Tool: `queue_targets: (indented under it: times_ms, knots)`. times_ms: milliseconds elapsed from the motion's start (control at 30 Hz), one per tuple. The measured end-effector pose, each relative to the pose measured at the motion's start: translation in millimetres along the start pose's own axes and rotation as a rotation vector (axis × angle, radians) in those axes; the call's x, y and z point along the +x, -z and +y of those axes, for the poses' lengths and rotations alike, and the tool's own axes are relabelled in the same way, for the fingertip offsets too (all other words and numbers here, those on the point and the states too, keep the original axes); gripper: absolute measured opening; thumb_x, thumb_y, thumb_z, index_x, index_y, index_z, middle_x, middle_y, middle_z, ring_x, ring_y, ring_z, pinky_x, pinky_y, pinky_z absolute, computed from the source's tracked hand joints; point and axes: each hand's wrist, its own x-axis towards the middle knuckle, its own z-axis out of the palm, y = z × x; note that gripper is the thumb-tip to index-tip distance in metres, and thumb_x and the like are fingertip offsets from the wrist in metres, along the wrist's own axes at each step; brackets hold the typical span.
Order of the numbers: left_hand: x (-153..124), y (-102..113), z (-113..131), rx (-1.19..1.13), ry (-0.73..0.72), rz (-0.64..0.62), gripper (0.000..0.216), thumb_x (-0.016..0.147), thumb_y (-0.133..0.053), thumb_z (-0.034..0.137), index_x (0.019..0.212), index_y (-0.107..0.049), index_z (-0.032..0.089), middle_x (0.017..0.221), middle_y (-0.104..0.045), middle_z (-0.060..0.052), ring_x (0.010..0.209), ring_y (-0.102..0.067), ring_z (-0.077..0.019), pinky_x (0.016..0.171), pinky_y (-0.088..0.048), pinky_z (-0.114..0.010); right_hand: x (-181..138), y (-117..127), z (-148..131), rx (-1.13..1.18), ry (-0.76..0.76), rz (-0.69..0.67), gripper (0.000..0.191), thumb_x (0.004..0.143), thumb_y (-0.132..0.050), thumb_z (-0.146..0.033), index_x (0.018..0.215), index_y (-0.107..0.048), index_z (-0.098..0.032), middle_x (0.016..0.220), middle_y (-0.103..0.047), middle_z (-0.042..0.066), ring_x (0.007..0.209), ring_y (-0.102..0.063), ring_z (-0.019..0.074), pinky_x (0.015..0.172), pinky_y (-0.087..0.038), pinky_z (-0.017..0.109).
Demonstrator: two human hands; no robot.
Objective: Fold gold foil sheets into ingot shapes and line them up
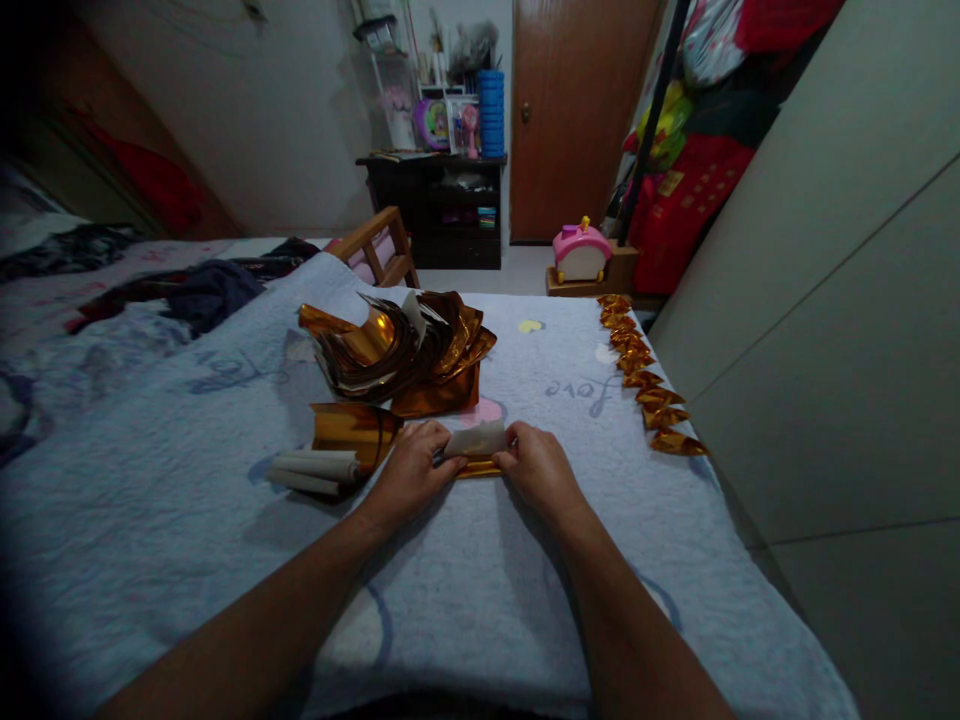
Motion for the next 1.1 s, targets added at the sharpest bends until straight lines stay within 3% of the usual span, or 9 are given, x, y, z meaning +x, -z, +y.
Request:
queue_targets:
  times_ms: [267,467,667,833,1100]
  knots:
    - [-2,1,-1,-0.203,-0.094,0.027,0.012,0.084,-0.061,0.015,0.093,-0.068,0.018,0.096,-0.066,-0.006,0.093,-0.06,-0.0231,0.082,-0.045,-0.033,1,3,2,0.056,0.008,-0.037,0.005,0.081,-0.061,-0.016,0.077,-0.063,-0.018,0.076,-0.068,0.005,0.07,-0.058,0.0168,0.061,-0.035,0.027]
    - [0,0,-5,-0.547,0.017,0.008,0.012,0.085,-0.061,0.023,0.092,-0.067,0.017,0.084,-0.067,-0.002,0.078,-0.061,-0.0175,0.072,-0.045,-0.027,2,1,6,0.152,0.033,-0.028,0.005,0.083,-0.06,-0.02,0.078,-0.061,-0.018,0.074,-0.065,0.004,0.068,-0.056,0.0164,0.06,-0.037,0.027]
    - [3,1,-3,-0.903,0.121,0.048,0.02,0.078,-0.069,0.03,0.092,-0.066,0.017,0.089,-0.071,-0.002,0.082,-0.065,-0.0162,0.078,-0.048,-0.026,2,3,1,0.342,0.07,-0.001,0.011,0.083,-0.059,-0.03,0.08,-0.058,-0.019,0.073,-0.059,0.0,0.067,-0.053,0.0155,0.06,-0.039,0.027]
    - [4,1,0,-1.144,0.145,0.063,0.03,0.078,-0.074,0.03,0.103,-0.067,0.015,0.097,-0.074,-0.005,0.091,-0.069,-0.0181,0.089,-0.051,-0.03,-2,6,-5,0.555,0.092,-0.039,0.032,0.079,-0.067,-0.04,0.102,-0.059,-0.019,0.088,-0.062,0.003,0.073,-0.056,0.0166,0.062,-0.044,0.027]
    - [4,-3,-2,-1.225,0.145,0.062,0.031,0.079,-0.076,0.026,0.106,-0.066,0.016,0.101,-0.075,-0.006,0.093,-0.069,-0.0178,0.093,-0.049,-0.032,-5,3,-16,0.717,0.104,-0.101,0.028,0.08,-0.063,-0.035,0.102,-0.063,-0.019,0.076,-0.059,0.0,0.063,-0.053,0.0139,0.057,-0.041,0.026]
